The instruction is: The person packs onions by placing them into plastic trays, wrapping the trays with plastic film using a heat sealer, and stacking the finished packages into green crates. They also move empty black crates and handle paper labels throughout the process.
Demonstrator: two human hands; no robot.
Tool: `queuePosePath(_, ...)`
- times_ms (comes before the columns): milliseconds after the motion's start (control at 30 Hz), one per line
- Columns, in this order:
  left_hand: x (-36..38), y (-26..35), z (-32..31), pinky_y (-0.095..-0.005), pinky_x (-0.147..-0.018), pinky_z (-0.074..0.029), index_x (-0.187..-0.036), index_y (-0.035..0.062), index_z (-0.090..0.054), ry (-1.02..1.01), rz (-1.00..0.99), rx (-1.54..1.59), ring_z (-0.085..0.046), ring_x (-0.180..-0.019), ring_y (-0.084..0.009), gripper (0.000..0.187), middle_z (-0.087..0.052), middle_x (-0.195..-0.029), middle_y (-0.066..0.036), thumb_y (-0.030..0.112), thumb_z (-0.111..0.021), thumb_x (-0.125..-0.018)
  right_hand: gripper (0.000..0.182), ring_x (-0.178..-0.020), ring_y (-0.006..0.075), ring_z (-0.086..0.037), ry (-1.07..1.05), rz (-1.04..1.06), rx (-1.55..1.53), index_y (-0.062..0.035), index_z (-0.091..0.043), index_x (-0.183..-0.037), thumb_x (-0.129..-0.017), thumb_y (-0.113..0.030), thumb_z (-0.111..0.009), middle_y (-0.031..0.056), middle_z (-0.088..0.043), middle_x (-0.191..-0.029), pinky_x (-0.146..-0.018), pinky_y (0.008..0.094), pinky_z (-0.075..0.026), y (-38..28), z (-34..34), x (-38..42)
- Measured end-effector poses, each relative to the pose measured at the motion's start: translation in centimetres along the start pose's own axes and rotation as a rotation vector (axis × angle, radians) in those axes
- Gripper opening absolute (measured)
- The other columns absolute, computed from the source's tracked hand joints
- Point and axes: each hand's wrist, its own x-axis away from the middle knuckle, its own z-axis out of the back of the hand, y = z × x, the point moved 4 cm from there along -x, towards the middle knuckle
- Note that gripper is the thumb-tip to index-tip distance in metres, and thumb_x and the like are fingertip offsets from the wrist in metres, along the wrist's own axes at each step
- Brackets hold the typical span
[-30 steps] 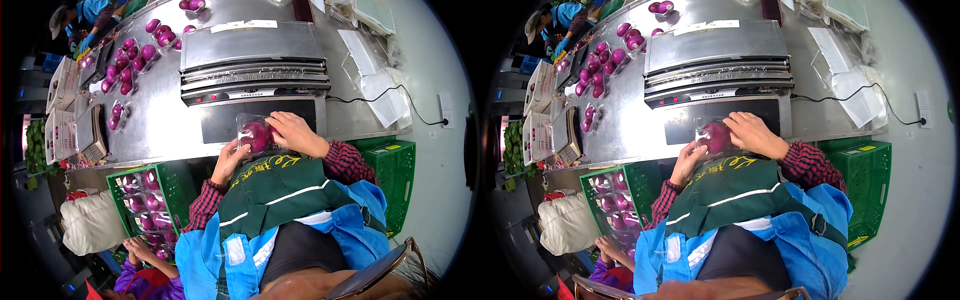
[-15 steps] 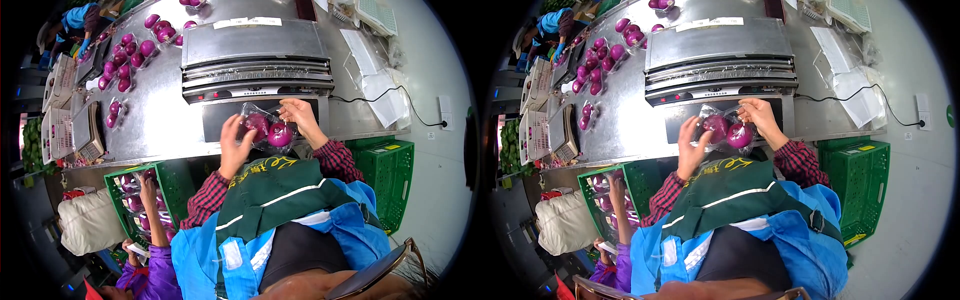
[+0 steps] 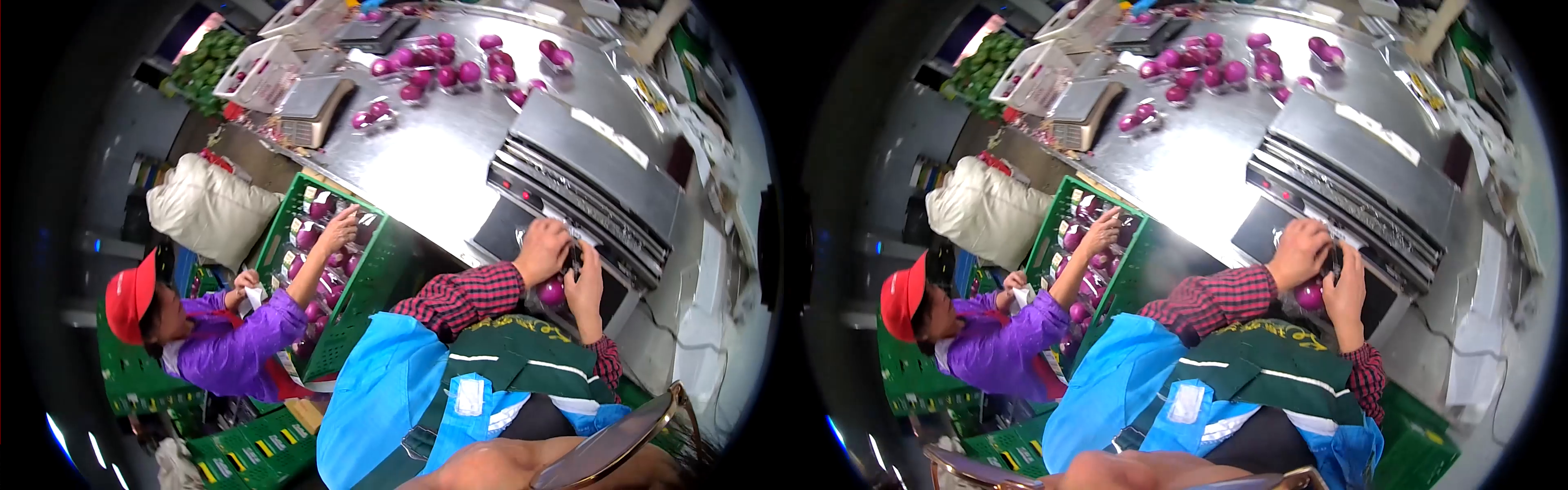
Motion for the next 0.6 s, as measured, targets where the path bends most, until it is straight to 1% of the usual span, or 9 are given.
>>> queuePosePath(167,-0.1,-1.0,0.7,-0.0379,-0.076,-0.046,-0.083,0.0015,-0.056,-0.081,-0.040,0.120,-0.056,-0.086,-0.0325,0.010,-0.057,-0.086,-0.013,0.003,-0.061,-0.074,0.039,-0.108,0.0354,-0.052,0.043,0.191,0.066,-0.0011,-0.051,-0.116,-0.077,0.003,-0.052,0.0160,-0.054,-0.118,-0.089,0.0402,-0.043,-0.5,-1.9,-3.6)
queuePosePath(267,-0.1,-1.5,2.0,-0.0363,-0.070,-0.048,-0.085,0.0013,-0.054,-0.145,0.105,0.254,-0.058,-0.083,-0.0324,0.008,-0.057,-0.086,-0.013,0.004,-0.059,-0.080,0.027,-0.096,0.0354,-0.058,0.086,0.224,0.029,-0.0009,-0.057,-0.107,-0.080,0.003,-0.051,0.0162,-0.060,-0.106,-0.080,0.0407,-0.046,-0.8,-2.1,-4.3)
queuePosePath(333,-0.4,-0.7,3.2,-0.0365,-0.066,-0.050,-0.086,0.0014,-0.054,-0.019,0.081,0.313,-0.058,-0.079,-0.0327,0.007,-0.057,-0.084,-0.012,0.006,-0.059,-0.082,0.019,-0.085,0.0361,-0.061,-0.002,0.073,-0.084,-0.0009,-0.060,-0.100,-0.083,-0.001,-0.051,0.0174,-0.063,-0.093,-0.073,0.0410,-0.047,-0.9,-1.8,-4.8)
queuePosePath(367,0.3,-1.0,2.9,-0.0361,-0.073,-0.050,-0.101,0.0018,-0.054,-0.022,0.018,0.296,-0.059,-0.086,-0.0317,0.026,-0.057,-0.095,-0.014,0.011,-0.065,-0.080,0.016,-0.079,0.0364,-0.061,0.071,0.062,-0.087,-0.0007,-0.061,-0.096,-0.084,-0.003,-0.052,0.0185,-0.063,-0.087,-0.069,0.0398,-0.048,0.0,-2.0,-4.7)
queuePosePath(400,1.0,-0.5,3.1,-0.0361,-0.073,-0.050,-0.101,0.0018,-0.054,-0.016,0.014,0.293,-0.059,-0.086,-0.0317,0.026,-0.057,-0.095,-0.014,0.011,-0.065,-0.080,0.014,-0.075,0.0304,-0.064,0.063,-0.005,-0.064,-0.0002,-0.061,-0.095,-0.086,-0.004,-0.052,0.0172,-0.064,-0.084,-0.066,0.0353,-0.048,1.5,-2.3,-4.3)
queuePosePath(467,2.6,-1.2,4.5,-0.0344,-0.082,-0.049,-0.121,0.0013,-0.045,0.168,0.338,0.207,-0.057,-0.101,-0.0296,0.058,-0.053,-0.112,-0.017,0.019,-0.074,-0.073,0.015,-0.061,0.0116,-0.058,0.173,-0.080,-0.317,0.0002,-0.061,-0.095,-0.091,-0.011,-0.051,0.0077,-0.063,-0.076,-0.052,0.0265,-0.045,4.7,-4.0,-3.0)
queuePosePath(500,4.0,-2.6,3.4,-0.0350,-0.090,-0.046,-0.134,-0.0005,-0.032,0.059,0.405,0.213,-0.050,-0.114,-0.0298,0.088,-0.043,-0.127,-0.020,0.027,-0.081,-0.066,0.017,-0.061,0.0066,-0.055,0.196,-0.167,-0.420,-0.0007,-0.061,-0.096,-0.093,-0.014,-0.051,0.0030,-0.062,-0.077,-0.048,0.0222,-0.043,6.9,-5.0,-2.1)
queuePosePath(533,4.9,-2.7,3.1,-0.0371,-0.091,-0.045,-0.136,-0.0015,-0.029,0.060,0.422,0.207,-0.047,-0.117,-0.0307,0.095,-0.041,-0.129,-0.019,0.029,-0.083,-0.064,0.014,-0.072,0.0174,-0.062,0.200,-0.268,-0.464,0.0039,-0.061,-0.094,-0.090,-0.007,-0.053,0.0137,-0.065,-0.080,-0.066,0.0296,-0.048,6.3,-4.3,-1.5)
queuePosePath(600,6.4,-3.4,1.1,-0.0334,-0.092,-0.044,-0.137,-0.0034,-0.027,0.041,0.702,0.630,-0.053,-0.109,-0.0263,0.105,-0.047,-0.123,-0.021,0.034,-0.085,-0.059,0.016,-0.072,0.0193,-0.062,0.273,-0.261,-0.398,0.0011,-0.061,-0.097,-0.090,-0.011,-0.053,0.0138,-0.065,-0.079,-0.067,0.0319,-0.048,6.7,-3.9,-0.5)
